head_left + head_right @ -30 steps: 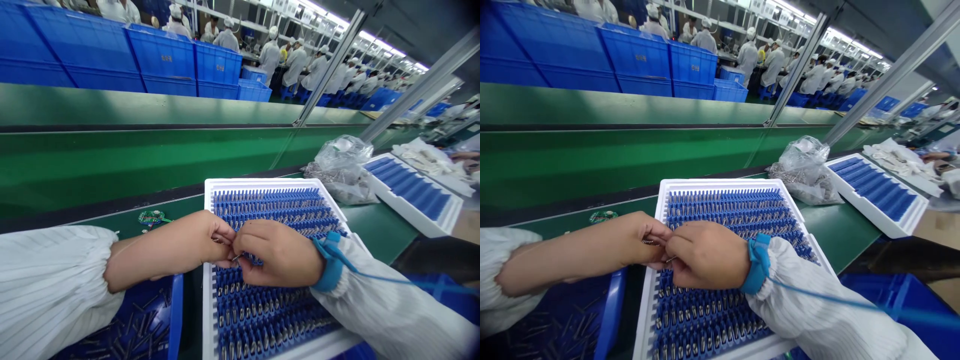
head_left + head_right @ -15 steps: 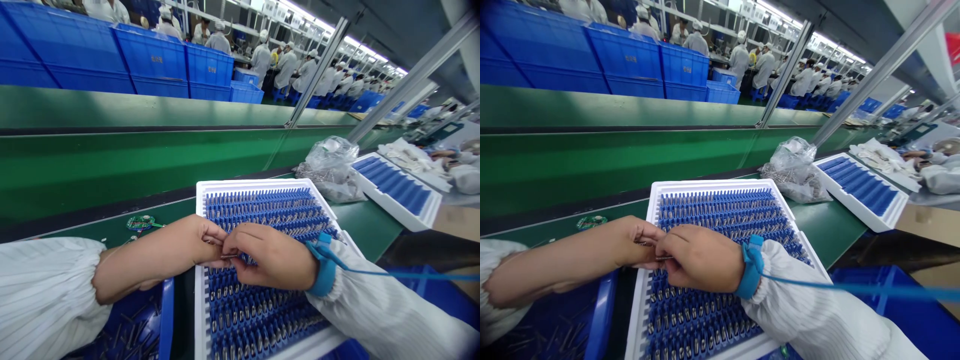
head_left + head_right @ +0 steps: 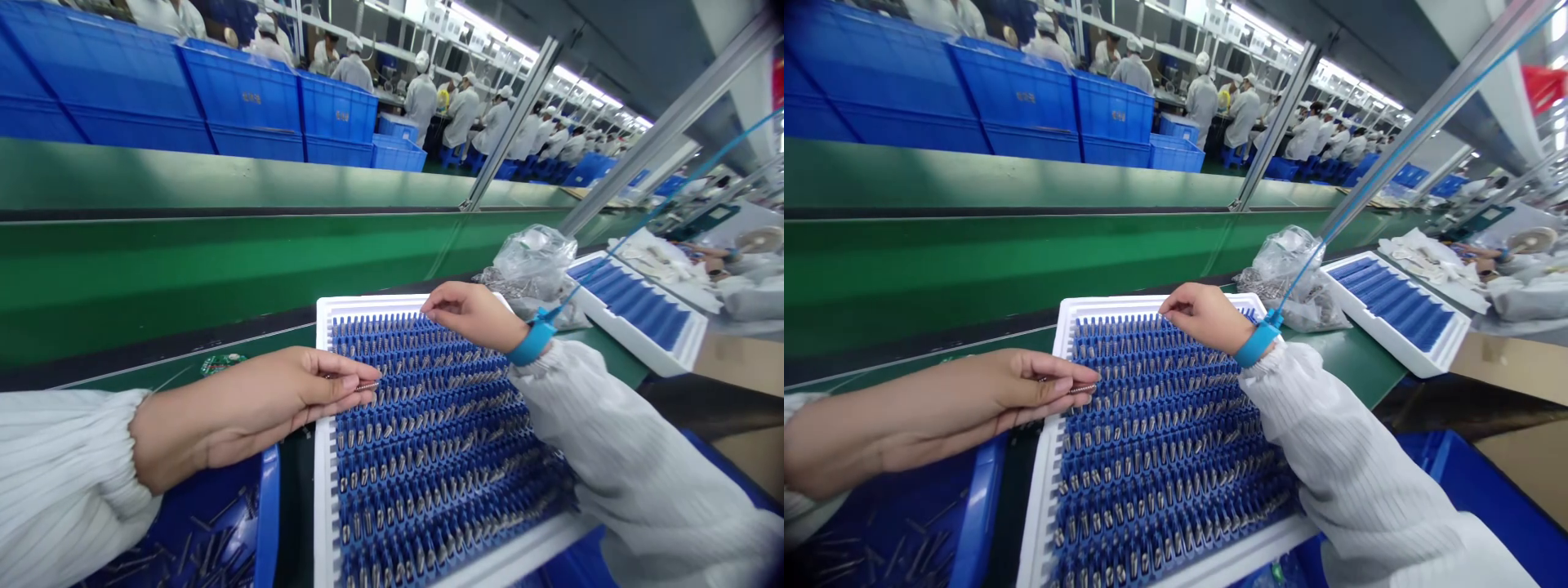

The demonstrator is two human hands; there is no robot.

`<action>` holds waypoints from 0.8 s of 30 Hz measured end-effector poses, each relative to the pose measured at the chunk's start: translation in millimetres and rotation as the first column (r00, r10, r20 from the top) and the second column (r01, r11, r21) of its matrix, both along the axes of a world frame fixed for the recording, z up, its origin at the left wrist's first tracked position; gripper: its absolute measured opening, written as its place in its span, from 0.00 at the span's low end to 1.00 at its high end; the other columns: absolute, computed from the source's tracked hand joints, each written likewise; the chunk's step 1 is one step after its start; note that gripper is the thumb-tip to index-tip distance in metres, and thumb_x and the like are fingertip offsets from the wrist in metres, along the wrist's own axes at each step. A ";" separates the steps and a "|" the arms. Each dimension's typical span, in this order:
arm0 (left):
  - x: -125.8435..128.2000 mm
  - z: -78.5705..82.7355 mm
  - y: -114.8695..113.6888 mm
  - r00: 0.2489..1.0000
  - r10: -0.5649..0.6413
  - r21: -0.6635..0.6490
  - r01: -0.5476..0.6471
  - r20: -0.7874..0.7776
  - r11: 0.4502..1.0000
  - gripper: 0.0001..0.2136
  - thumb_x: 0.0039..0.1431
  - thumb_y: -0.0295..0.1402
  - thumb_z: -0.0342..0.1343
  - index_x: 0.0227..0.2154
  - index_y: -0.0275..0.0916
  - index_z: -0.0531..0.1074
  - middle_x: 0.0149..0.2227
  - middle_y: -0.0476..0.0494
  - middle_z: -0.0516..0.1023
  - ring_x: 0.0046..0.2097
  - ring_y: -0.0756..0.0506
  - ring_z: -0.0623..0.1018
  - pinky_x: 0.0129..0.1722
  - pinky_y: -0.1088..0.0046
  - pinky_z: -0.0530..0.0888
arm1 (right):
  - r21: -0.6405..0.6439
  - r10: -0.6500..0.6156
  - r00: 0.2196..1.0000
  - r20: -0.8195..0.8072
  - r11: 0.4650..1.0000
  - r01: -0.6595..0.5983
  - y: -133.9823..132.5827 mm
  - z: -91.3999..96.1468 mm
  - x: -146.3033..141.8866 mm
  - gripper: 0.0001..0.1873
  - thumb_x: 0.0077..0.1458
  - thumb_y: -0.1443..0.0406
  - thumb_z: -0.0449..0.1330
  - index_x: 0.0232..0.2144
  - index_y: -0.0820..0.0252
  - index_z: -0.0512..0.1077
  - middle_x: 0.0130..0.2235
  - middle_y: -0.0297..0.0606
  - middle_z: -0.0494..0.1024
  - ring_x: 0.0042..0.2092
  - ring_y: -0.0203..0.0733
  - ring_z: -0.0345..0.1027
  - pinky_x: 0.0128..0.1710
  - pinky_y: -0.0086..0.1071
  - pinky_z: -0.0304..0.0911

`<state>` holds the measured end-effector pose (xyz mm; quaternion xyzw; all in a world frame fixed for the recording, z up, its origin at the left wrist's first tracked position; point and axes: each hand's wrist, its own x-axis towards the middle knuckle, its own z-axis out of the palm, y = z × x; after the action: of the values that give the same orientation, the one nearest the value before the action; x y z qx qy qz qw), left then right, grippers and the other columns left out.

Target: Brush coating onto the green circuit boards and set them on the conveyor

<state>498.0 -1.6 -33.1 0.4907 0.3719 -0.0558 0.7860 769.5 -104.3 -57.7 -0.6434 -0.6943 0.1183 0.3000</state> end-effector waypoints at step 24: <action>-0.6 -3.7 1.9 0.999 0.041 -0.022 -0.042 -0.026 0.999 0.10 0.58 0.20 0.58 0.31 0.38 0.83 0.39 0.41 0.86 0.46 0.46 0.83 0.42 0.86 0.79 | -0.201 -0.011 0.948 0.318 0.976 0.079 25.1 -38.3 9.2 0.13 0.72 0.60 0.60 0.46 0.68 0.69 0.40 0.40 0.69 0.39 0.42 0.68 0.42 0.36 0.71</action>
<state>497.4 0.3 -36.8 0.4733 0.3914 -0.0499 0.7876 778.6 -79.2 -95.9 -0.6981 -0.7017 0.0802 0.1178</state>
